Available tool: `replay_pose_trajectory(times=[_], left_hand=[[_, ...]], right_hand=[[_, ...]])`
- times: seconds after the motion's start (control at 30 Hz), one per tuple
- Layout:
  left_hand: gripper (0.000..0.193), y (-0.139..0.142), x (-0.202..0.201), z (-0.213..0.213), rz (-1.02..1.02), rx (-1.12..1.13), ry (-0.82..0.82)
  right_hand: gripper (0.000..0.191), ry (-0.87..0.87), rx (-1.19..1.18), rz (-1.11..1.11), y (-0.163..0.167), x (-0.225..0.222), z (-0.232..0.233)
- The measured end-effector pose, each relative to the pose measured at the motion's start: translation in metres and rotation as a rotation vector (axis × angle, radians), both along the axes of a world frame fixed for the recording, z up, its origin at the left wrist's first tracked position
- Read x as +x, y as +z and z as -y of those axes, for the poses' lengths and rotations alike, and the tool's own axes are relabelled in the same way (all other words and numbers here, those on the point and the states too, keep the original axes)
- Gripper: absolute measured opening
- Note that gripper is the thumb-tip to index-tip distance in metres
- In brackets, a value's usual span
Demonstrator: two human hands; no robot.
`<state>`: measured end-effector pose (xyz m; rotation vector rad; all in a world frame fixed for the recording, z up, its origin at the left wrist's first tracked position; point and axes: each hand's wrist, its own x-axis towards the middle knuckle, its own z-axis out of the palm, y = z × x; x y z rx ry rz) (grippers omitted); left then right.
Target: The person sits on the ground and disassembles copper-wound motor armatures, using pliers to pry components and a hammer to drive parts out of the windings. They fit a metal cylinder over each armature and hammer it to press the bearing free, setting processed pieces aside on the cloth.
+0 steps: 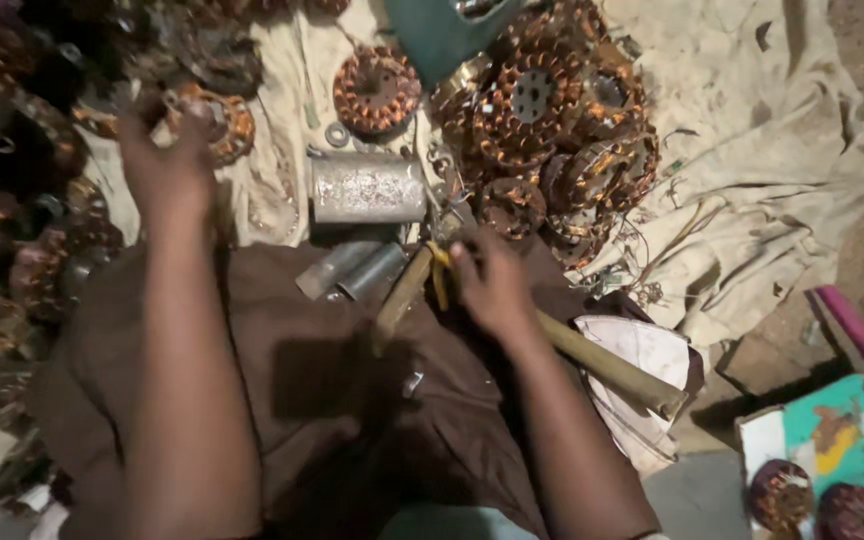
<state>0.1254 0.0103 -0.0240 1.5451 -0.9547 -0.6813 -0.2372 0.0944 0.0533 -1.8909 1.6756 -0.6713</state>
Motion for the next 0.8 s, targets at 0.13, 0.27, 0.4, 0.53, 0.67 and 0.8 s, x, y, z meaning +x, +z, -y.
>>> replay_pose_trajectory(times=[0.13, 0.27, 0.4, 0.53, 0.67, 0.8], left_hand=[[0.076, -0.012, 0.001, 0.001, -0.193, 0.151, 0.017], [0.077, -0.009, -0.004, 0.018, -0.314, 0.055, -0.004], [0.05, -0.018, 0.008, 0.033, 0.191, 0.172, 0.004], [0.038, -0.026, 0.018, 0.036, 0.466, 0.116, 0.0], [0.03, -0.007, 0.009, 0.035, 0.688, 0.12, 0.017], [0.033, 0.035, -0.003, 0.024, 0.615, 0.019, 0.065]], right_hand=[[0.024, -0.054, 0.034, 0.002, -0.03, -0.004, 0.063], [0.021, 0.006, 0.205, -0.506, -0.083, 0.019, 0.119], [0.026, 0.137, 0.036, -0.836, -0.122, 0.028, 0.121], [0.023, 0.096, 0.049, -0.862, -0.13, 0.026, 0.113], [0.029, 0.101, 0.118, -0.836, -0.123, 0.025, 0.113], [0.046, 0.122, 0.085, -0.791, -0.122, 0.022, 0.107]])
